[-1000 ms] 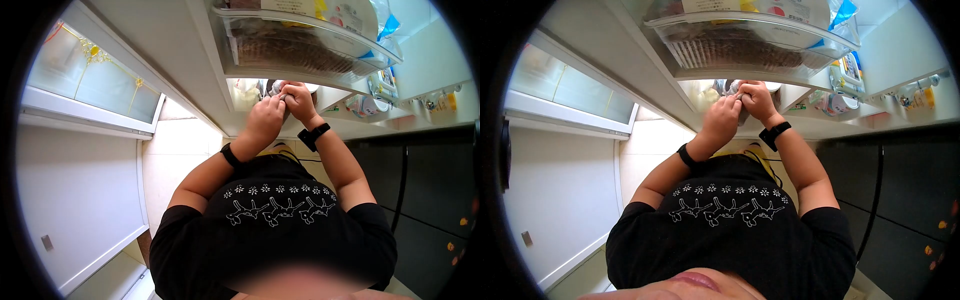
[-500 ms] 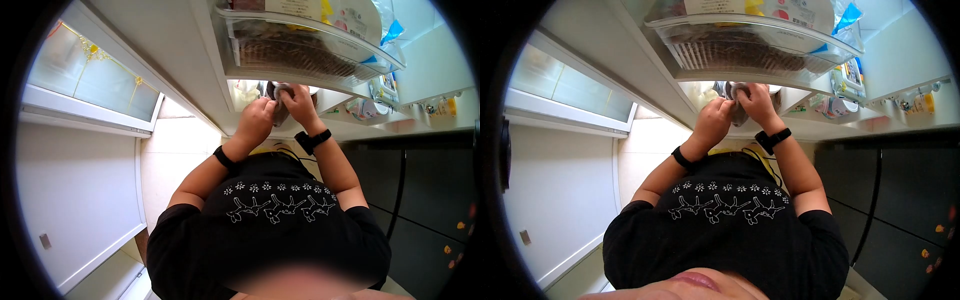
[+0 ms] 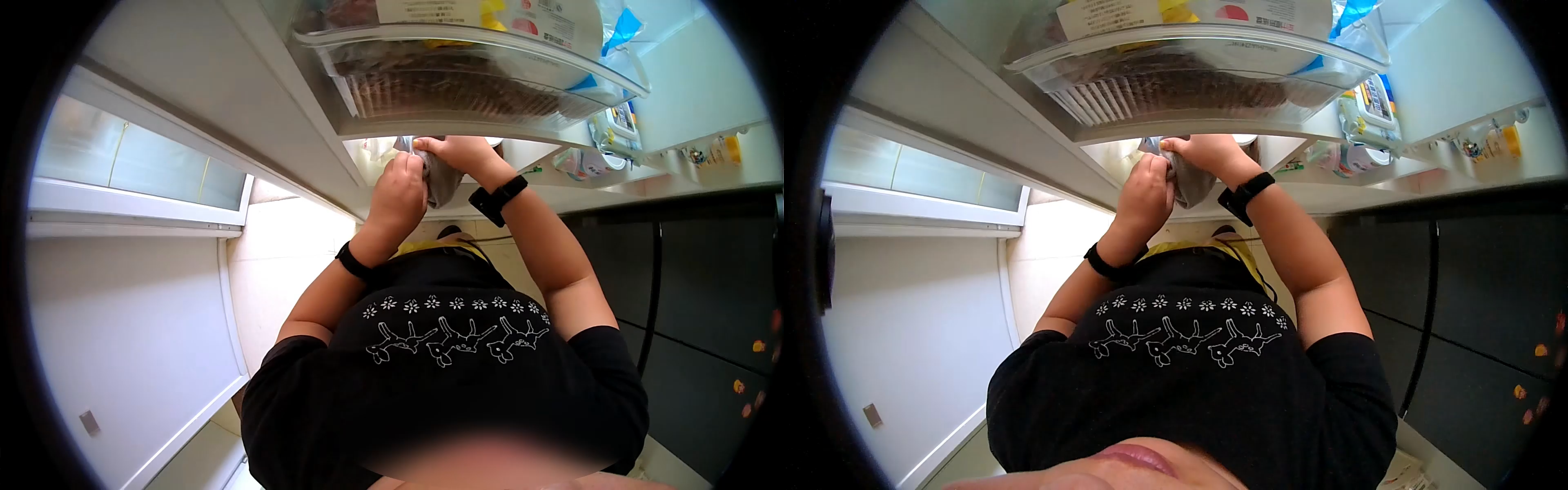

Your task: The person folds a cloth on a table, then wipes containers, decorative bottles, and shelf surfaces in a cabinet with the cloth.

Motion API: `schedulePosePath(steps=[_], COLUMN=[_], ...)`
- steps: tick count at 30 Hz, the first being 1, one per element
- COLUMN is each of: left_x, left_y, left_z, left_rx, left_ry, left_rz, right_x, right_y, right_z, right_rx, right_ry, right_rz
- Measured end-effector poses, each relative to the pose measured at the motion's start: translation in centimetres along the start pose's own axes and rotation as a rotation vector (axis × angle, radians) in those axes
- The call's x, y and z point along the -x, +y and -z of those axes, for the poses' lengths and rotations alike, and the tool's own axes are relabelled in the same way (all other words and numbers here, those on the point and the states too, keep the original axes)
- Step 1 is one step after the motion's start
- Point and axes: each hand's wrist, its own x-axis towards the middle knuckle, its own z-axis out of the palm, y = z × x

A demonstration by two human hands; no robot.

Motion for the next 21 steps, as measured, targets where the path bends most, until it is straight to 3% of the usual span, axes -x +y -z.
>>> schedulePosePath(steps=[2, 4, 9, 12, 14, 17, 21], left_x=[0.1, -0.2, 0.3, 1.2, 1.4, 1.1, 0.0], left_y=[0.1, 0.2, 1.3, 1.6, 1.7, 1.0, 0.5], left_z=[0.3, 0.4, 0.6, -0.5, -1.2, -2.4, -2.8], left_rx=[0.042, 0.061, 0.115, 0.029, 0.007, -0.011, -0.048], left_ry=[0.046, 0.074, -0.005, -0.013, 0.004, 0.018, 0.129], left_rz=[0.005, 0.021, 0.106, 0.023, 0.028, 0.007, -0.012], right_x=[-0.2, -0.8, -0.6, 0.2, 1.1, 2.3, 3.5], right_y=[0.5, 1.6, 2.9, 2.8, 1.5, 0.3, 0.5], right_z=[-1.2, -2.6, -3.8, -3.5, -3.5, -3.4, -3.7], right_rx=[-0.034, 0.159, 0.302, 0.365, 0.147, 0.025, 0.036], right_ry=[0.063, 0.313, 0.405, 0.464, 0.562, 0.528, 0.577], right_rz=[0.010, 0.079, 0.094, 0.145, 0.108, 0.044, 0.034])
